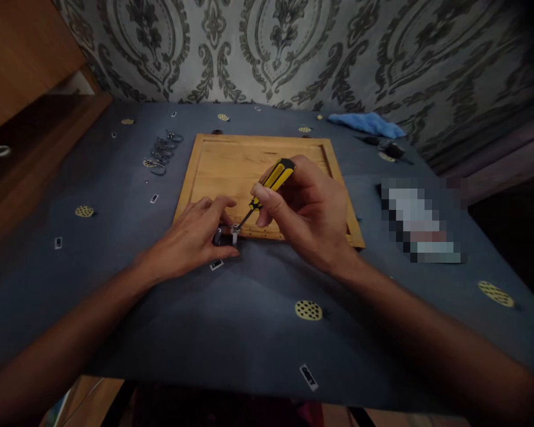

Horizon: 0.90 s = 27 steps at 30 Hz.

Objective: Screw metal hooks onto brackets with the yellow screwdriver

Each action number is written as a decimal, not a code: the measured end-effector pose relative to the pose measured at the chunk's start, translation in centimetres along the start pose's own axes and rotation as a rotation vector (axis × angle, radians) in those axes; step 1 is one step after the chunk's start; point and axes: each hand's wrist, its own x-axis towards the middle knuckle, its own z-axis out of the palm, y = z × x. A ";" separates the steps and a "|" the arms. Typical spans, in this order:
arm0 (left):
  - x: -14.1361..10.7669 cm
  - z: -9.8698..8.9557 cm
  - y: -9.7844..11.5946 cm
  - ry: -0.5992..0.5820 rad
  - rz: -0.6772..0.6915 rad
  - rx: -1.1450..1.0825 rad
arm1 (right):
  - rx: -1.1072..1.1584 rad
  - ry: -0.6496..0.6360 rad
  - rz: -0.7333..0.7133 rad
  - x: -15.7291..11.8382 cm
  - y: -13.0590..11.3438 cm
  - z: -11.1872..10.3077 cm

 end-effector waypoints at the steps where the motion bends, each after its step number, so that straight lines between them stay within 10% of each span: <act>1: 0.0 0.0 0.0 0.000 -0.003 0.002 | 0.000 0.001 0.001 0.0 0.0 0.0; 27: -0.2 -1.0 0.7 0.004 0.025 0.074 | -0.080 -0.053 -0.030 0.3 0.0 0.6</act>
